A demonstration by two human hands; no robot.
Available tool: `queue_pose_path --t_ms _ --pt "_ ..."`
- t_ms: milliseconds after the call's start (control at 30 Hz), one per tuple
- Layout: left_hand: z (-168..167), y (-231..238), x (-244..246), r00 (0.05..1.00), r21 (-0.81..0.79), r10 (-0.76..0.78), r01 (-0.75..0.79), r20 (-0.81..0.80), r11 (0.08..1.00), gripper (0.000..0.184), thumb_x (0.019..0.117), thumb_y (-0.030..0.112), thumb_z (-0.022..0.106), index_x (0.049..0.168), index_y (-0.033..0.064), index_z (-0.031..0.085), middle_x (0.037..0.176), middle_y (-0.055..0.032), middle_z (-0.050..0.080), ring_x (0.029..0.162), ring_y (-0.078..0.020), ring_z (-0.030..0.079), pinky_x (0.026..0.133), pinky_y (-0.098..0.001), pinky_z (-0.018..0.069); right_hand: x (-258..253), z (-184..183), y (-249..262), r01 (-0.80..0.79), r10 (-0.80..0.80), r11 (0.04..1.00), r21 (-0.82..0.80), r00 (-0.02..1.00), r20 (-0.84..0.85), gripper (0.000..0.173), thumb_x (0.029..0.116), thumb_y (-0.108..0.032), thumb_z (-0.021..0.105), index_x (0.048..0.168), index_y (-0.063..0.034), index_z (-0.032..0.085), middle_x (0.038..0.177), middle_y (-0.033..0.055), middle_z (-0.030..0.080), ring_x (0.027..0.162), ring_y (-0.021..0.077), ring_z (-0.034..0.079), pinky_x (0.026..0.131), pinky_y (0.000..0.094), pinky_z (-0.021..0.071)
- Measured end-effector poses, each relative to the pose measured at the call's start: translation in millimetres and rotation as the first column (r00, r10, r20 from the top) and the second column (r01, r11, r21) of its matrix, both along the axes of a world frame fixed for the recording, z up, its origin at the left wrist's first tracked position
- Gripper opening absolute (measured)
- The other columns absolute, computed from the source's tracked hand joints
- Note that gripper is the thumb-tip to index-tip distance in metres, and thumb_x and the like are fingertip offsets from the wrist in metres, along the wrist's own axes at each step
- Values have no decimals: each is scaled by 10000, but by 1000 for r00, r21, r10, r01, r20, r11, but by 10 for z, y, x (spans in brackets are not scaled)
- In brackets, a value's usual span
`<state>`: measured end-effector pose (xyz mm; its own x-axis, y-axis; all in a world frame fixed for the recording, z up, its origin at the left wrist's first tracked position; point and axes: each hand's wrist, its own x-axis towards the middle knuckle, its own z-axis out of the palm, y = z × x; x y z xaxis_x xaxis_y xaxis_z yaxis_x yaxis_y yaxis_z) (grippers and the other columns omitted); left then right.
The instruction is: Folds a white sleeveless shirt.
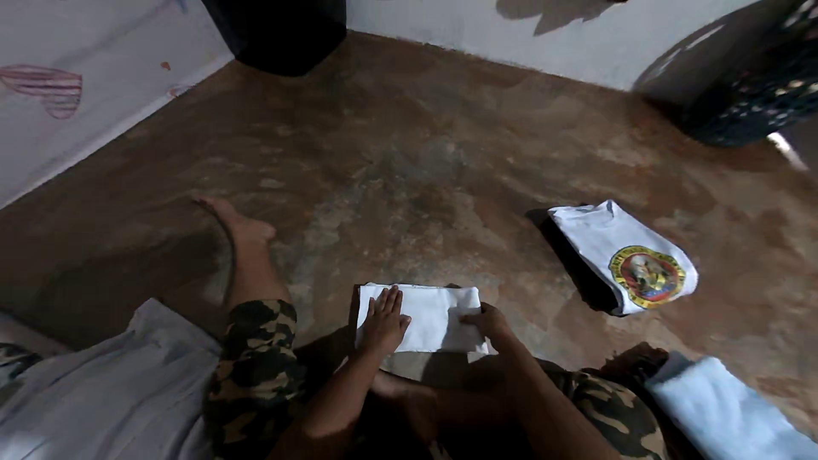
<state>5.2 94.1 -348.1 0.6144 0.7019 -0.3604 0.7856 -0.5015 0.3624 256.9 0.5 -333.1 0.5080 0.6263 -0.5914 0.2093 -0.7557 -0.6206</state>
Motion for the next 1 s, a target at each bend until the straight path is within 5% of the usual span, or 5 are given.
queue_pose_path --t_ms 167,400,500,800,1000 --pt "359 95 -196 991 -155 121 -111 55 982 788 1051 448 512 1641 53 169 1724 -147 61 1590 -356 8 1271 -554 67 -247 769 488 -264 266 963 56 963 -38 543 887 -90 761 1377 0 545 1232 237 639 1083 339 652 944 529 532" --pt "769 143 -594 995 -213 73 -86 -70 973 751 1043 515 501 1583 18 338 1648 -227 293 1544 -413 221 1238 -611 167 -867 1984 1633 -704 700 705 -89 668 254 507 926 -127 737 1391 -28 562 1261 248 629 1145 388 616 975 593 478" --pt "759 191 -725 997 -289 71 -78 -35 954 722 1036 508 518 1572 45 377 1595 -203 400 1486 -369 367 1203 -569 309 -1013 2325 2070 -740 717 668 -78 612 335 531 894 -93 753 1385 -17 563 1260 260 627 1138 413 613 949 628 478" --pt "899 246 -779 998 -407 -57 41 -28 912 689 1073 483 455 1616 89 294 1623 -168 374 1476 -348 395 1182 -599 316 -1409 3563 2713 -797 530 595 -100 296 795 387 919 -56 679 1290 17 596 1263 303 600 1200 500 566 930 706 442" --pt "899 215 -771 994 -413 -104 84 -25 907 689 1077 485 442 1620 94 280 1633 -157 359 1478 -344 393 1176 -599 323 -1932 3089 2412 -743 447 658 -122 255 858 532 911 -10 657 1422 -79 526 1224 301 629 1082 522 639 812 685 517"
